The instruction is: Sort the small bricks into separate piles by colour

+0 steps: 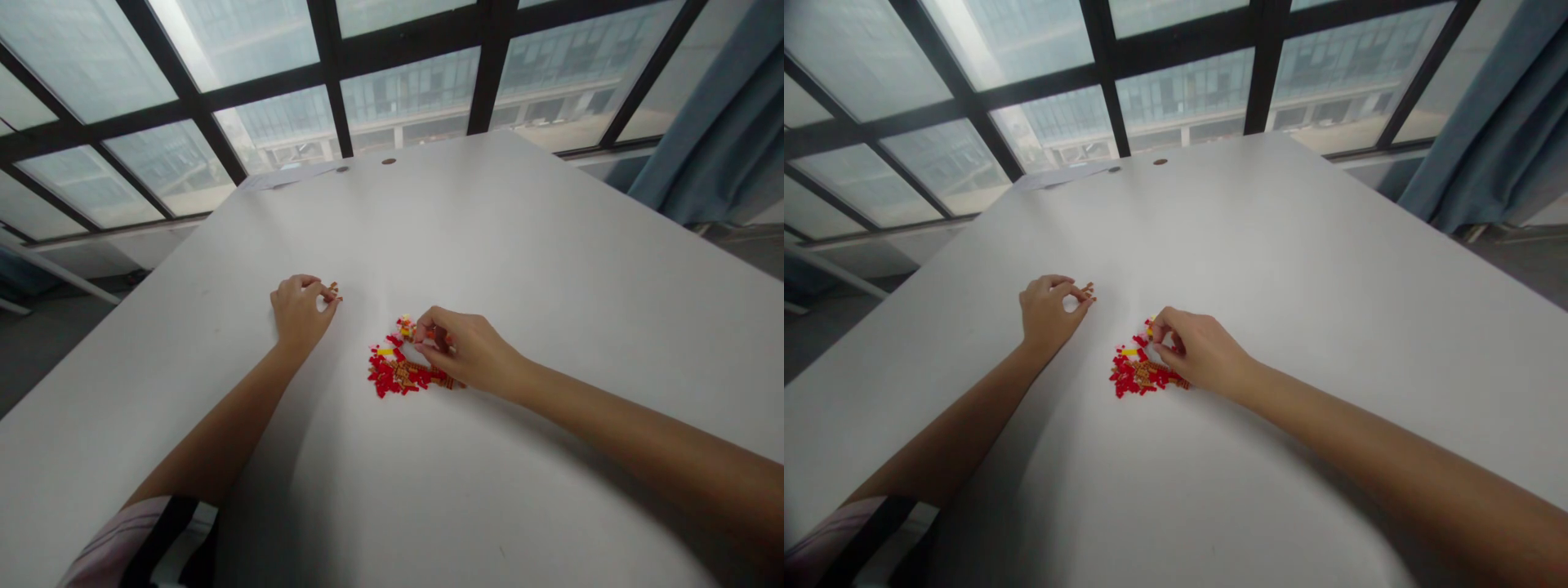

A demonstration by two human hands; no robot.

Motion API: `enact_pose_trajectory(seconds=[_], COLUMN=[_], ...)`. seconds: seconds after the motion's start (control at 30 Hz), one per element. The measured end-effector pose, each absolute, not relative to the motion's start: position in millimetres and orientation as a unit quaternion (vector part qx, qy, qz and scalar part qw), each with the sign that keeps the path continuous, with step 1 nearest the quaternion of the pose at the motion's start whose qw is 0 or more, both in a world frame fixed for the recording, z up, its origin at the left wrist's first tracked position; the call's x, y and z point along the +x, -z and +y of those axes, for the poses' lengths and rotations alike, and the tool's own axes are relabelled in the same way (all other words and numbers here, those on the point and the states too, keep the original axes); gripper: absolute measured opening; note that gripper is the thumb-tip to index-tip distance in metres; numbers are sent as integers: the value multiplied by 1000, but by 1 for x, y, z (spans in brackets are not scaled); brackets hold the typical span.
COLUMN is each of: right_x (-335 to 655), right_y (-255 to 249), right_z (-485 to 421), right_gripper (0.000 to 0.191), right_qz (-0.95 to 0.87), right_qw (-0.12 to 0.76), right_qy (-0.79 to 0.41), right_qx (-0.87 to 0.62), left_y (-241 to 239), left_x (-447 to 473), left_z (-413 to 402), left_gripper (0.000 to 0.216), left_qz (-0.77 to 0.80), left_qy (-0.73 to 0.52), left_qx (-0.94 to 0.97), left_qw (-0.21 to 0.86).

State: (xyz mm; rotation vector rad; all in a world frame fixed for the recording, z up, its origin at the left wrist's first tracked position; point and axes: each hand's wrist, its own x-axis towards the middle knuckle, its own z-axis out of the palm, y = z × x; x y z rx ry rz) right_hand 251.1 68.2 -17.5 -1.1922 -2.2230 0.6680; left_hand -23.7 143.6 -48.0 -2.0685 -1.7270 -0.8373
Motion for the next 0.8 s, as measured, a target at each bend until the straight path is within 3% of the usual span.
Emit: enact_pose_trajectory(seconds=[0.13,0.23,0.37,0.63,0.8], right_x=[250,250,251,250,249], right_y=[18,17,12,13,11], right_z=[67,67,67,65,66], right_gripper=[9,13,16,15,15], right_qz=[-861,-868,-849,-842,-862], right_qw=[204,199,160,146,130], right_qy=[-258,-229,-275,-290,-225], right_qx=[-388,-393,-422,-431,-436], left_y=[47,46,42,38,38], left_x=[-24,-21,-11,14,14], left_z=[143,140,130,107,106], left_gripper=[8,7,5,7,9], left_qz=[-615,-592,-531,-405,-372], left_qy=[296,308,309,278,278], left_qx=[-707,-725,-775,-860,-874], left_qw=[185,170,146,139,146])
